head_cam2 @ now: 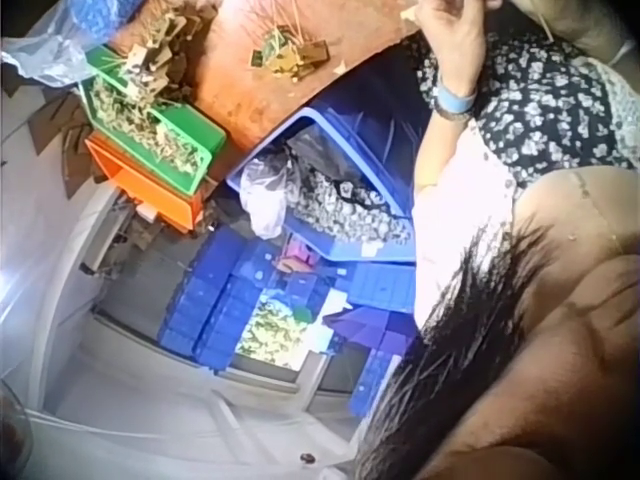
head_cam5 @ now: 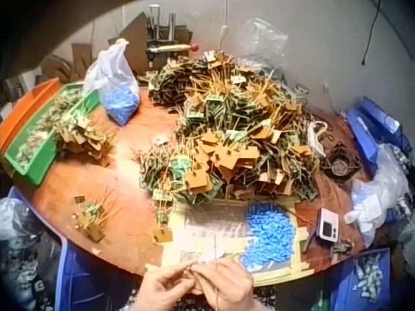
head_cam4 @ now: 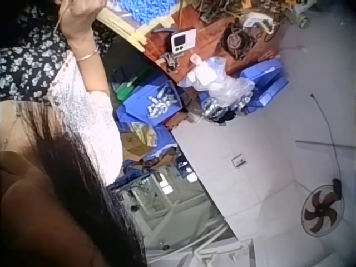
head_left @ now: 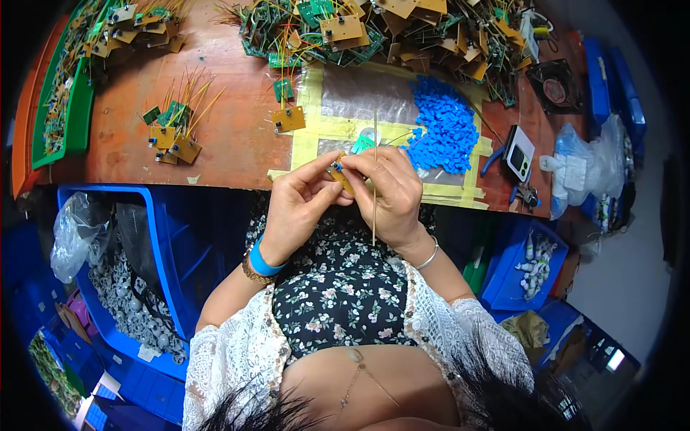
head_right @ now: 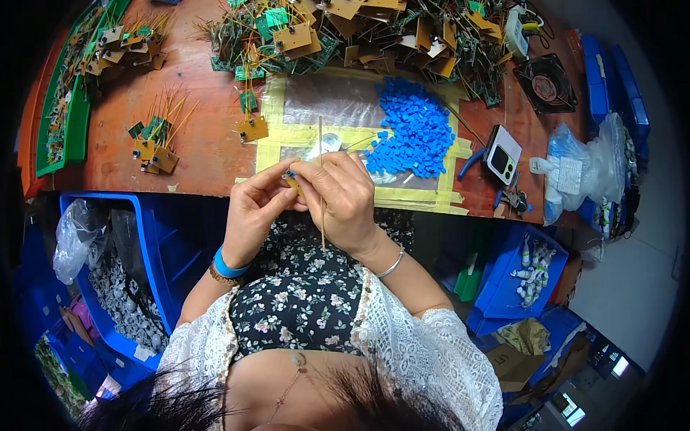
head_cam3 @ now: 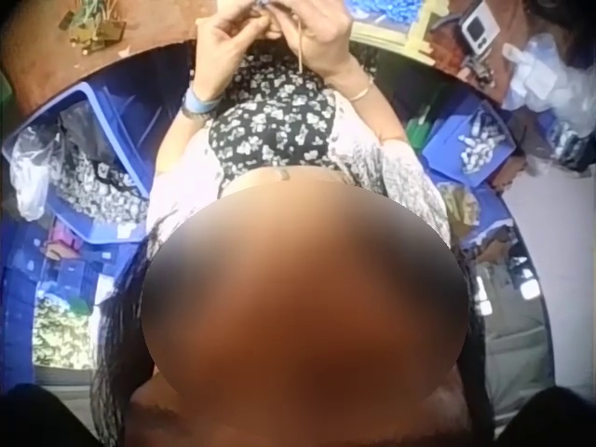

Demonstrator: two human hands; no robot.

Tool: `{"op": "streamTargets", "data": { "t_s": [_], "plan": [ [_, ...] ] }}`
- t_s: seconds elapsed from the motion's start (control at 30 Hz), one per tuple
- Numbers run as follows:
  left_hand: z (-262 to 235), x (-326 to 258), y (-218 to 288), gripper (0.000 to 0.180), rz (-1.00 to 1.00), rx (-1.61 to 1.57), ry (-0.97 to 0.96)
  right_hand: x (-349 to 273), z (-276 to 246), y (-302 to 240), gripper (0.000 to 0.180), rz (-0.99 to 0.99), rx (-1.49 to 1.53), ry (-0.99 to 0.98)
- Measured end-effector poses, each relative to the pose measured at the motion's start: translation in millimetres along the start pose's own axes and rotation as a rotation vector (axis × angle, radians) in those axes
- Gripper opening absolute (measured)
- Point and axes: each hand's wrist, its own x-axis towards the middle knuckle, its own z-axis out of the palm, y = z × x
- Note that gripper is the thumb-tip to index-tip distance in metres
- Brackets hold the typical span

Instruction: Assembling small electronic components onto a circuit board at a factory workbench.

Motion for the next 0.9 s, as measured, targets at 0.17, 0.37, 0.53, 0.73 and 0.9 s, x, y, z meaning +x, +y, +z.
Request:
{"op": "streamTargets", "data": {
  "t_s": [0.17, 0.37, 0.53, 0.73, 0.9],
  "plan": [
    [0, 0, 0, 0.04, 0.017, -0.002, -0.006, 0, 0, 0, 0.029, 0.009, 0.013, -0.012],
    [0, -1, 0, 0.031, -0.003, -0.036, 0.053, 0, -3, -5, 0.026, 0.045, 0.005, -0.07],
    [-9, -4, 0, 0.029, 0.022, -0.045, 0.097, 5, 1, -12, 0.028, -0.003, 0.035, -0.103],
    [-68, -6, 37, 0.025, 0.495, 0.409, 0.593, 9, -10, -8, 0.031, -0.059, 0.062, 0.004],
    [-146, -8, 70, 0.026, 0.559, 0.935, 0.886, 6, -13, -1, 0.032, 0.0, 0.046, 0.011]
  ]
}}
